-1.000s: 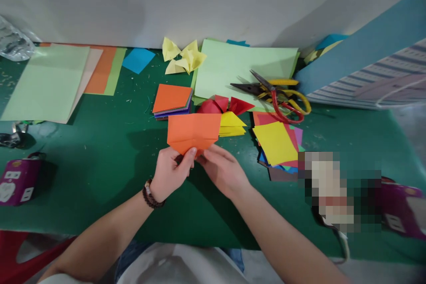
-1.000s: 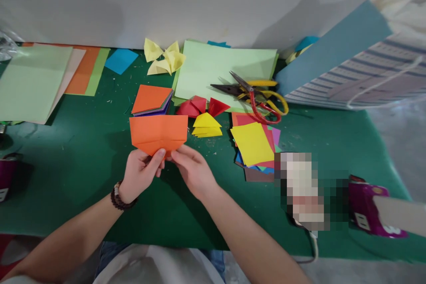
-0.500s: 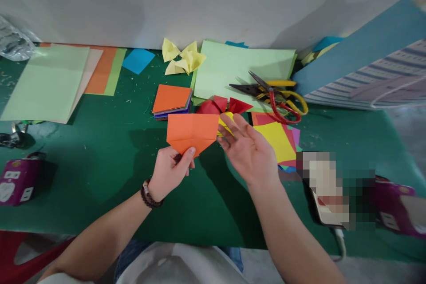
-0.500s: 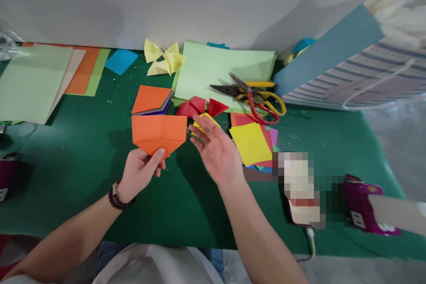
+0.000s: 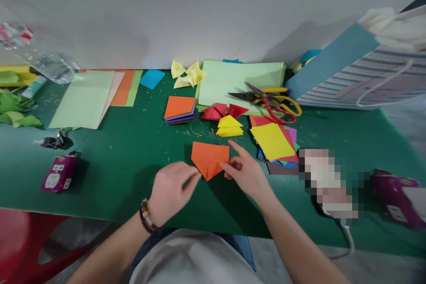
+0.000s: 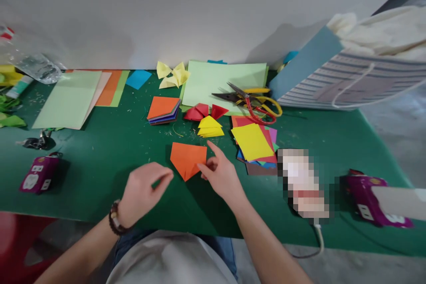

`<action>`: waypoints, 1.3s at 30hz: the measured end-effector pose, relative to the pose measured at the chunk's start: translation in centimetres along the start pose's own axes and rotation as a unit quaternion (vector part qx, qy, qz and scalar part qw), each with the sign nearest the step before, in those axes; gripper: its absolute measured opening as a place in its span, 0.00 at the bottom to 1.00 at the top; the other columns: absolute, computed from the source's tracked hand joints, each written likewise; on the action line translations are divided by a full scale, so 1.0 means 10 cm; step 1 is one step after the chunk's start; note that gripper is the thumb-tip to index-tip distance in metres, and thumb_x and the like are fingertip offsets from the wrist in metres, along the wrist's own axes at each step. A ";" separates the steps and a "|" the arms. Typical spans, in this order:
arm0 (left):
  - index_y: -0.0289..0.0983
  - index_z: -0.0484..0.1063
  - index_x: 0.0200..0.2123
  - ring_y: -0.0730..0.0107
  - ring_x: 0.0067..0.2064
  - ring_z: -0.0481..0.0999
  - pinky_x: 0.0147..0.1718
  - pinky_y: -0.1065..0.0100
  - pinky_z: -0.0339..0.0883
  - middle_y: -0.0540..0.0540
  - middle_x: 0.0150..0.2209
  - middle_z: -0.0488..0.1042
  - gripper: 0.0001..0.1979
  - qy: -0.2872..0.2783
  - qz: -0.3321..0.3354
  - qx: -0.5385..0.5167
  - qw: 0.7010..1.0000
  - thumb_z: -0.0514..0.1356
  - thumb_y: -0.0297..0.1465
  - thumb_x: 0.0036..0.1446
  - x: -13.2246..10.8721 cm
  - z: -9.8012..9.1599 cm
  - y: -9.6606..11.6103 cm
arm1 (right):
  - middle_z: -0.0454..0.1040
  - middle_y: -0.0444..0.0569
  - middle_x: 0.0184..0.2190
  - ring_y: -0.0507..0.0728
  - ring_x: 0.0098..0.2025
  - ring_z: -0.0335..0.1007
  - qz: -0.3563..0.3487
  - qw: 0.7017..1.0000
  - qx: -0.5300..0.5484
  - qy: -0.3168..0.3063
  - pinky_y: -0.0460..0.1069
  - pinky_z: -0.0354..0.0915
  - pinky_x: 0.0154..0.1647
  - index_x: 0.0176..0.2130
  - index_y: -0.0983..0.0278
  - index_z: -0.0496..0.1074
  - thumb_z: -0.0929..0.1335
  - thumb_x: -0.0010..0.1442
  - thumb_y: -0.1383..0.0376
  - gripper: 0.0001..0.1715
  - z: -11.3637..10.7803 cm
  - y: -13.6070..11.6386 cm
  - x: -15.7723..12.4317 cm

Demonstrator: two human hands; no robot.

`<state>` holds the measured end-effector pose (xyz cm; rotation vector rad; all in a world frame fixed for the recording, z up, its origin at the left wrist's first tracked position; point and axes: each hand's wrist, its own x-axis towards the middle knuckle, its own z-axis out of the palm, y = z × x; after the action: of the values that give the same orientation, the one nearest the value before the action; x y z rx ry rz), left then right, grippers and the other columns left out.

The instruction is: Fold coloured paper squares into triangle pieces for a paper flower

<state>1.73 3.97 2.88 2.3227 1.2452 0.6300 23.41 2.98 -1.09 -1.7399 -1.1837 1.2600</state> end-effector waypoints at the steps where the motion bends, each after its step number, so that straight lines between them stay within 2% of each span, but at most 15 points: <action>1: 0.37 0.75 0.41 0.67 0.43 0.76 0.45 0.65 0.70 0.44 0.41 0.78 0.11 -0.008 0.065 0.012 0.998 0.53 0.31 0.64 -0.08 0.07 0.02 | 0.68 0.37 0.21 0.54 0.23 0.71 -0.012 0.999 -0.038 0.021 0.50 0.67 0.28 0.66 0.64 0.50 0.68 0.56 0.57 0.45 0.03 0.07 -0.06; 3: 0.38 0.69 0.53 0.61 0.59 0.67 0.59 0.57 0.60 0.44 0.55 0.72 0.15 -0.061 0.168 0.066 0.982 0.53 0.31 0.64 -0.17 0.22 0.02 | 0.70 0.40 0.23 0.55 0.25 0.71 -0.060 0.985 -0.146 0.068 0.50 0.66 0.28 0.65 0.63 0.52 0.68 0.57 0.57 0.42 0.07 0.19 -0.15; 4: 0.37 0.66 0.57 0.59 0.63 0.62 0.62 0.54 0.55 0.45 0.58 0.69 0.18 -0.084 0.189 0.091 0.974 0.53 0.32 0.64 -0.19 0.30 -0.01 | 0.71 0.43 0.26 0.56 0.26 0.71 -0.087 0.971 -0.205 0.091 0.50 0.65 0.27 0.64 0.63 0.54 0.68 0.56 0.57 0.41 0.08 0.23 -0.17; 6: 0.37 0.64 0.58 0.60 0.64 0.58 0.64 0.55 0.50 0.47 0.59 0.67 0.20 -0.116 0.194 0.122 0.966 0.54 0.35 0.65 -0.20 0.41 -0.07 | 0.73 0.49 0.33 0.58 0.29 0.71 -0.153 0.931 -0.307 0.127 0.49 0.62 0.25 0.61 0.61 0.60 0.69 0.57 0.55 0.36 0.07 0.29 -0.19; 8: 0.36 0.64 0.59 0.61 0.65 0.58 0.64 0.58 0.50 0.47 0.60 0.67 0.21 -0.136 0.206 0.140 0.959 0.54 0.36 0.65 -0.18 0.46 -0.14 | 0.72 0.52 0.36 0.58 0.33 0.71 -0.220 0.895 -0.361 0.141 0.49 0.62 0.26 0.54 0.61 0.68 0.67 0.60 0.55 0.24 0.02 0.32 -0.17; 10: 0.36 0.64 0.58 0.62 0.64 0.59 0.63 0.61 0.52 0.47 0.61 0.66 0.21 -0.144 0.217 0.154 0.953 0.53 0.36 0.65 -0.16 0.48 -0.18 | 0.72 0.52 0.35 0.56 0.34 0.71 -0.275 0.877 -0.371 0.132 0.49 0.63 0.30 0.44 0.62 0.72 0.64 0.64 0.58 0.14 -0.03 0.35 -0.15; 11: 0.37 0.64 0.58 0.62 0.63 0.60 0.62 0.61 0.53 0.47 0.61 0.66 0.20 -0.146 0.219 0.160 0.951 0.54 0.36 0.65 -0.15 0.48 -0.20 | 0.72 0.51 0.33 0.55 0.34 0.71 -0.294 0.873 -0.370 0.124 0.48 0.64 0.32 0.40 0.62 0.73 0.62 0.65 0.60 0.12 -0.05 0.36 -0.15; 16: 0.39 0.65 0.57 0.65 0.60 0.64 0.54 0.63 0.61 0.46 0.57 0.71 0.18 -0.143 0.221 0.146 0.954 0.54 0.33 0.65 -0.09 0.47 -0.25 | 0.73 0.50 0.31 0.55 0.34 0.70 -0.335 0.857 -0.381 0.093 0.48 0.62 0.34 0.35 0.62 0.72 0.61 0.66 0.64 0.12 -0.05 0.43 -0.11; 22: 0.43 0.68 0.54 0.67 0.59 0.64 0.53 0.64 0.61 0.49 0.53 0.73 0.15 -0.141 0.203 0.101 0.964 0.51 0.33 0.67 -0.06 0.53 -0.31 | 0.72 0.48 0.26 0.54 0.30 0.68 -0.355 0.840 -0.401 0.085 0.48 0.60 0.31 0.30 0.61 0.71 0.62 0.65 0.66 0.13 0.02 0.46 -0.17; 28: 0.42 0.58 0.61 0.67 0.59 0.65 0.53 0.63 0.61 0.46 0.54 0.73 0.20 -0.147 0.178 0.102 0.968 0.50 0.31 0.67 -0.08 0.54 -0.30 | 0.70 0.47 0.25 0.53 0.29 0.66 -0.374 0.831 -0.406 0.068 0.47 0.58 0.30 0.28 0.62 0.69 0.61 0.66 0.67 0.14 0.10 0.46 -0.24; 32: 0.37 0.58 0.61 0.65 0.57 0.68 0.52 0.63 0.64 0.42 0.51 0.74 0.22 -0.127 0.151 0.095 0.976 0.54 0.32 0.65 -0.08 0.54 -0.29 | 0.71 0.47 0.24 0.53 0.28 0.66 -0.378 0.835 -0.398 0.045 0.48 0.57 0.29 0.28 0.62 0.69 0.61 0.65 0.68 0.14 0.19 0.44 -0.30; 36: 0.37 0.59 0.59 0.65 0.58 0.67 0.52 0.62 0.65 0.41 0.51 0.74 0.19 -0.129 0.153 0.086 0.976 0.52 0.30 0.66 -0.07 0.54 -0.29 | 0.71 0.47 0.24 0.52 0.27 0.66 -0.385 0.840 -0.383 0.016 0.48 0.57 0.28 0.28 0.62 0.70 0.61 0.65 0.68 0.15 0.30 0.43 -0.40; 39: 0.37 0.60 0.59 0.65 0.58 0.67 0.53 0.61 0.65 0.41 0.51 0.74 0.19 -0.135 0.156 0.085 0.975 0.51 0.28 0.66 -0.07 0.53 -0.29 | 0.71 0.46 0.23 0.52 0.26 0.66 -0.393 0.846 -0.359 0.008 0.48 0.57 0.28 0.26 0.62 0.69 0.62 0.65 0.67 0.15 0.30 0.42 -0.42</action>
<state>2.54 3.97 -3.19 2.6668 0.8475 0.2959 21.21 -2.39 -4.29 -1.4004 -2.2391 0.2965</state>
